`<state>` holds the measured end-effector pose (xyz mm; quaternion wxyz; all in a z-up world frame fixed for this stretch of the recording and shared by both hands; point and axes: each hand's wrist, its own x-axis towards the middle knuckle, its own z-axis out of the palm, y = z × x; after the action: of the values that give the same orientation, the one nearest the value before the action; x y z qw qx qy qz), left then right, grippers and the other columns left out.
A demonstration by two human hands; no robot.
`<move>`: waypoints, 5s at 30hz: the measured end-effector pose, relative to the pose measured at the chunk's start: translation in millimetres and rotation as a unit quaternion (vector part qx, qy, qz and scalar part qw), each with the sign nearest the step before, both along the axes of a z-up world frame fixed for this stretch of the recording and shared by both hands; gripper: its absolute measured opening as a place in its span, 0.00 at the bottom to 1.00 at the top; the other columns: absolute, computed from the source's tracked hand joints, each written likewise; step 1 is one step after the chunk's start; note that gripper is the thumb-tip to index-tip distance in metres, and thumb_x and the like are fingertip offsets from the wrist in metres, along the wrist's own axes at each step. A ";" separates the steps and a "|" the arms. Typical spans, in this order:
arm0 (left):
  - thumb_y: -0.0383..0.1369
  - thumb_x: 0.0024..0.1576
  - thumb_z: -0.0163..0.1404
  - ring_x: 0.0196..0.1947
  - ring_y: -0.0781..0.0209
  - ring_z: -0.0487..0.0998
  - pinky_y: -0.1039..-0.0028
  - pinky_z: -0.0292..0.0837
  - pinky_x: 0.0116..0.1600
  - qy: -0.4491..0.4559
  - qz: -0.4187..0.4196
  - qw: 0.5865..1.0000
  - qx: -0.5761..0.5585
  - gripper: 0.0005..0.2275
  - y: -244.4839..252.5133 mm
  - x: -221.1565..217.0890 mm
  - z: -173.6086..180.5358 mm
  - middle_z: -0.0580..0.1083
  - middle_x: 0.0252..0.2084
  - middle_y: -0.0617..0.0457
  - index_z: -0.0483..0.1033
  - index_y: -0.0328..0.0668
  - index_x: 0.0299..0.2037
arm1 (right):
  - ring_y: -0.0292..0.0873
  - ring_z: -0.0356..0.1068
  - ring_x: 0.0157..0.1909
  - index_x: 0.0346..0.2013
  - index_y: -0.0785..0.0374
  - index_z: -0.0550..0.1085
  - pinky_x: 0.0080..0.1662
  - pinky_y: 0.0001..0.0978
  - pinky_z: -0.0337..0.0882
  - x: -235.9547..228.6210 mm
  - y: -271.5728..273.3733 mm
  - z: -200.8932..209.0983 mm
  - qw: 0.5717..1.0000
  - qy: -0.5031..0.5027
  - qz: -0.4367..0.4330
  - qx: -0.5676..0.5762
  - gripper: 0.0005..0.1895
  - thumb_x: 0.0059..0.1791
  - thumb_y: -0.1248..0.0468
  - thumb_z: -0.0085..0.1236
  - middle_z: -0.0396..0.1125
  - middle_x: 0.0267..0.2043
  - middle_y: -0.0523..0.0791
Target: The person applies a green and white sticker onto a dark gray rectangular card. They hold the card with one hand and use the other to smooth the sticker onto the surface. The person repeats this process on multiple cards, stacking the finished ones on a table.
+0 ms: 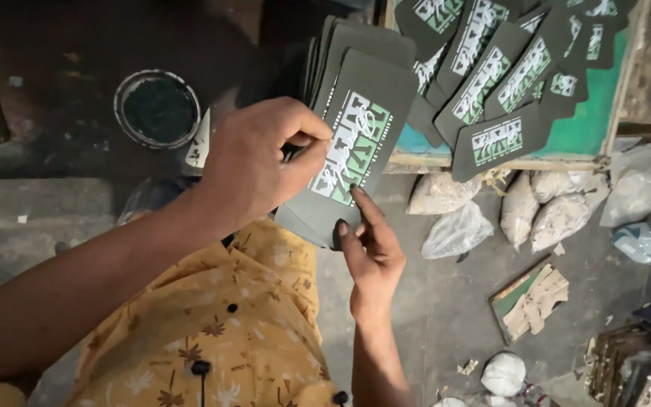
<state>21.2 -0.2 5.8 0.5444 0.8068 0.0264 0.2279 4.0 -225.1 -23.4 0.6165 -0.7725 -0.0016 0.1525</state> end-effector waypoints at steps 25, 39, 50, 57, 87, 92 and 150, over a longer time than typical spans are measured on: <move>0.21 0.56 0.60 0.32 0.54 0.78 0.68 0.70 0.35 -0.052 -0.023 0.995 0.080 0.08 3.2 0.9 -5.6 0.75 0.33 0.51 0.73 0.40 0.37 | 0.27 0.54 0.33 0.65 0.67 0.73 0.39 0.17 0.62 -3.7 -0.5 -3.5 0.999 -0.014 -0.003 0.029 0.28 0.49 0.81 0.56 0.56 0.33 0.33; 0.21 0.57 0.60 0.33 0.56 0.79 0.69 0.72 0.35 -0.058 -0.024 0.995 0.073 0.07 3.3 3.1 -7.0 0.76 0.34 0.51 0.74 0.40 0.38 | 0.28 0.56 0.33 0.64 0.67 0.72 0.39 0.19 0.65 -2.9 1.6 -1.0 1.000 -0.010 -0.006 0.029 0.28 0.49 0.81 0.55 0.58 0.33 0.34; 0.22 0.58 0.61 0.35 0.54 0.79 0.68 0.73 0.37 -0.069 -0.043 0.993 0.082 0.07 5.7 1.3 -8.5 0.77 0.36 0.52 0.74 0.40 0.38 | 0.28 0.57 0.33 0.64 0.67 0.72 0.39 0.18 0.65 -2.4 2.7 0.0 1.000 -0.010 -0.006 0.027 0.27 0.49 0.81 0.55 0.59 0.33 0.34; 0.22 0.57 0.61 0.36 0.52 0.80 0.67 0.73 0.38 -0.067 -0.032 0.993 0.096 0.07 5.1 0.1 -7.5 0.77 0.36 0.51 0.74 0.39 0.38 | 0.27 0.54 0.33 0.65 0.68 0.73 0.39 0.18 0.62 -3.2 1.1 -1.7 0.999 -0.012 -0.007 0.030 0.28 0.49 0.81 0.55 0.57 0.33 0.34; 0.25 0.63 0.58 0.41 0.73 0.80 0.81 0.78 0.44 0.117 0.106 0.971 -0.182 0.05 59.5 -117.2 -26.1 0.80 0.42 0.53 0.78 0.35 0.46 | 0.32 0.60 0.34 0.63 0.66 0.68 0.35 0.21 0.62 -39.4 -42.4 -27.3 0.993 -0.094 -0.037 0.066 0.20 0.55 0.73 0.52 0.66 0.37 0.41; 0.26 0.60 0.59 0.38 0.74 0.80 0.81 0.77 0.42 0.165 0.209 0.944 -0.197 0.06 80.9 -165.5 -93.4 0.80 0.39 0.53 0.79 0.35 0.45 | 0.36 0.64 0.39 0.52 0.69 0.75 0.41 0.26 0.66 -74.7 -58.4 -91.0 0.999 0.021 0.046 0.011 0.11 0.54 0.71 0.55 0.68 0.40 0.43; 0.29 0.52 0.57 0.40 0.50 0.77 0.62 0.73 0.42 -0.028 0.112 0.934 0.339 0.05 63.5 -129.0 -153.9 0.75 0.40 0.50 0.77 0.40 0.37 | 0.58 0.75 0.43 0.75 0.50 0.50 0.41 0.48 0.74 -24.5 117.0 -113.6 0.783 -0.262 0.411 -0.386 0.56 0.37 0.67 0.69 0.71 0.50 0.56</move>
<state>-107.8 63.2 -148.2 0.2099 0.9285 0.0225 0.3057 -20.6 -108.0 -137.0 0.1217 -0.8822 -0.4214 0.1711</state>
